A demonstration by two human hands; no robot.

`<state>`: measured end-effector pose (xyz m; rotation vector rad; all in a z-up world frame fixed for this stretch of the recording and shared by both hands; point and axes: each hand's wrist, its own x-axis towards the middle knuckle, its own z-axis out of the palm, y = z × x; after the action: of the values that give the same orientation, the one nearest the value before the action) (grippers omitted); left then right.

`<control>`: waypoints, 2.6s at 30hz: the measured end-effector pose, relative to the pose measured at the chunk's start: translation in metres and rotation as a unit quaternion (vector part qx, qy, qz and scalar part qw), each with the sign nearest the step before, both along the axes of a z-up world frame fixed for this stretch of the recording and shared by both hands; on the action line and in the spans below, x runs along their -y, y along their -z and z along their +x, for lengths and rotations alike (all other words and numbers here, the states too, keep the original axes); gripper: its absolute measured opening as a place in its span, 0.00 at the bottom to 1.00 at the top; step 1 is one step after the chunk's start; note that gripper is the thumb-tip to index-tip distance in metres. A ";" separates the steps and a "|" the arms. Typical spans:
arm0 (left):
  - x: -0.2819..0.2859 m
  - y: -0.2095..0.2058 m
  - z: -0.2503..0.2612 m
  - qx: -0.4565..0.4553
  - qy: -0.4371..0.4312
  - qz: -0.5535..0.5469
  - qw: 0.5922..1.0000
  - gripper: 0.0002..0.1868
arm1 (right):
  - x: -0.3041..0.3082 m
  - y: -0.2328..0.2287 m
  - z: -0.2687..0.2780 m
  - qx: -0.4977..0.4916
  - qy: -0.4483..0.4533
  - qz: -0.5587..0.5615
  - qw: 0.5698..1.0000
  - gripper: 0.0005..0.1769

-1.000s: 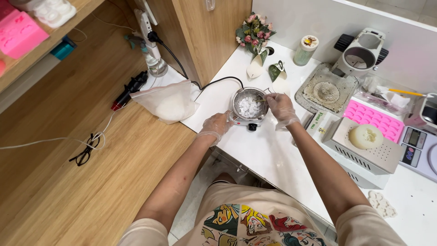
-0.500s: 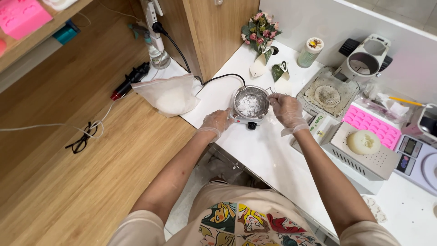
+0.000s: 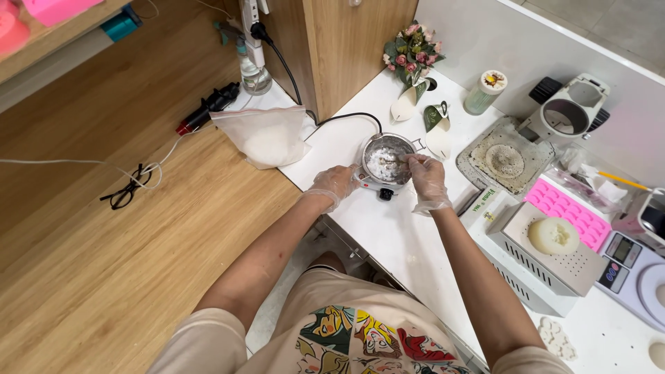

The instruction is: Selecting candle molds and stirring wax in a melting pot.

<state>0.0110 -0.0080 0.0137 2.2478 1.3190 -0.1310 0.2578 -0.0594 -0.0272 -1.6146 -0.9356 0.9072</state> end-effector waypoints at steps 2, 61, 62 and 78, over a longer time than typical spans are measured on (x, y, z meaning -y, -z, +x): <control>0.009 -0.021 0.000 -0.017 -0.008 -0.035 0.999 0.32 | 0.008 -0.017 -0.008 0.015 -0.038 0.026 0.999 0.12; 0.007 -0.013 -0.003 0.007 0.023 -0.010 1.000 0.33 | 0.037 -0.048 0.008 0.493 -0.128 0.096 0.855 0.09; 0.010 -0.026 -0.002 -0.011 0.016 -0.028 0.999 0.34 | 0.037 -0.048 0.008 0.494 -0.121 0.094 0.856 0.09; 0.007 -0.014 -0.001 -0.013 0.027 -0.015 0.999 0.33 | 0.027 -0.097 0.005 0.317 -0.195 -0.124 0.920 0.13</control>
<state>0.0097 -0.0146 0.0278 2.2639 1.2616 -0.1980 0.2627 -0.0866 0.0699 -2.0333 -1.6941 0.7918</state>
